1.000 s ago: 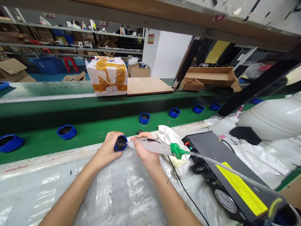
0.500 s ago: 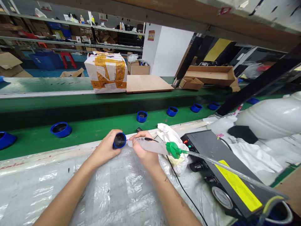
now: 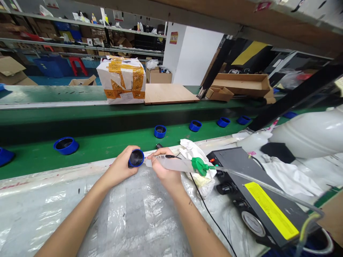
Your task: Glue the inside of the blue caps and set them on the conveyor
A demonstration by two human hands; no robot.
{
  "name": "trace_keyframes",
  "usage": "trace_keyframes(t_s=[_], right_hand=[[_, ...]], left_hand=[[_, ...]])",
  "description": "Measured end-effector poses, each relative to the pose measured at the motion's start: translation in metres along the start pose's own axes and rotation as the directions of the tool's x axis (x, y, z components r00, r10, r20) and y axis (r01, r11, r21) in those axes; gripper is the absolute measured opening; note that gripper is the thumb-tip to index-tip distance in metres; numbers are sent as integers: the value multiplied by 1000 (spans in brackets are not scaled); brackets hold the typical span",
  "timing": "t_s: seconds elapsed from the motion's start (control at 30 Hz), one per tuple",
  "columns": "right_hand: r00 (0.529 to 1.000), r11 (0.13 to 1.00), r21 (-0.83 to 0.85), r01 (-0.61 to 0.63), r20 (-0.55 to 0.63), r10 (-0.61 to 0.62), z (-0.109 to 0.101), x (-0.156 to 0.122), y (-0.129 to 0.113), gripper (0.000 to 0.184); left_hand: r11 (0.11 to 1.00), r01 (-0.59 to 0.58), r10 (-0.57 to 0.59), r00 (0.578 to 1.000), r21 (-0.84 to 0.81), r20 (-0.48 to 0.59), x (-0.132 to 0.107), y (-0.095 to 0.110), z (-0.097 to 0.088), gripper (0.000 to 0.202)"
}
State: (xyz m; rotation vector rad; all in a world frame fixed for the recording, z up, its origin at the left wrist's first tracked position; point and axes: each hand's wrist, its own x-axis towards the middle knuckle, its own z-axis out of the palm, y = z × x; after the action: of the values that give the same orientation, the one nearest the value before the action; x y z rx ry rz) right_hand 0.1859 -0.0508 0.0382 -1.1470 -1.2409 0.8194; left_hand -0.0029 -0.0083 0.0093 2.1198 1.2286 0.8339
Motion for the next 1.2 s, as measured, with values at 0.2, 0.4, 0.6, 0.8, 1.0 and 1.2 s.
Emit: trace_keyframes(t_s=[0.2,0.4,0.6,0.8,1.0,1.2], right_hand=[[999,999,47,-21,31,19,2,-1,-1,5],[999,999,38,23,44,-25,4,-3,0,3],[997,999,5,49,58,-49,3,-4,-4,1],[997,999,26,22,76,-24,6,-4,-7,1],[997,998,65,28,65,-32,9,-6,-9,3],[995,999,54,2,101,-7,9,-8,-12,2]], left_hand=[[1000,15,-14,1000,-27,16,0,0,0,52],[999,10,-9,1000,-35,23,0,3,-1,54],[999,-31,32,999,-30,28,-1,6,-1,54],[999,-43,44,999,-13,27,-1,5,-2,53],[998,-56,56,998,-27,35,-2,5,-2,50],[994,-96,98,995,-49,36,-1,4,-1,49]])
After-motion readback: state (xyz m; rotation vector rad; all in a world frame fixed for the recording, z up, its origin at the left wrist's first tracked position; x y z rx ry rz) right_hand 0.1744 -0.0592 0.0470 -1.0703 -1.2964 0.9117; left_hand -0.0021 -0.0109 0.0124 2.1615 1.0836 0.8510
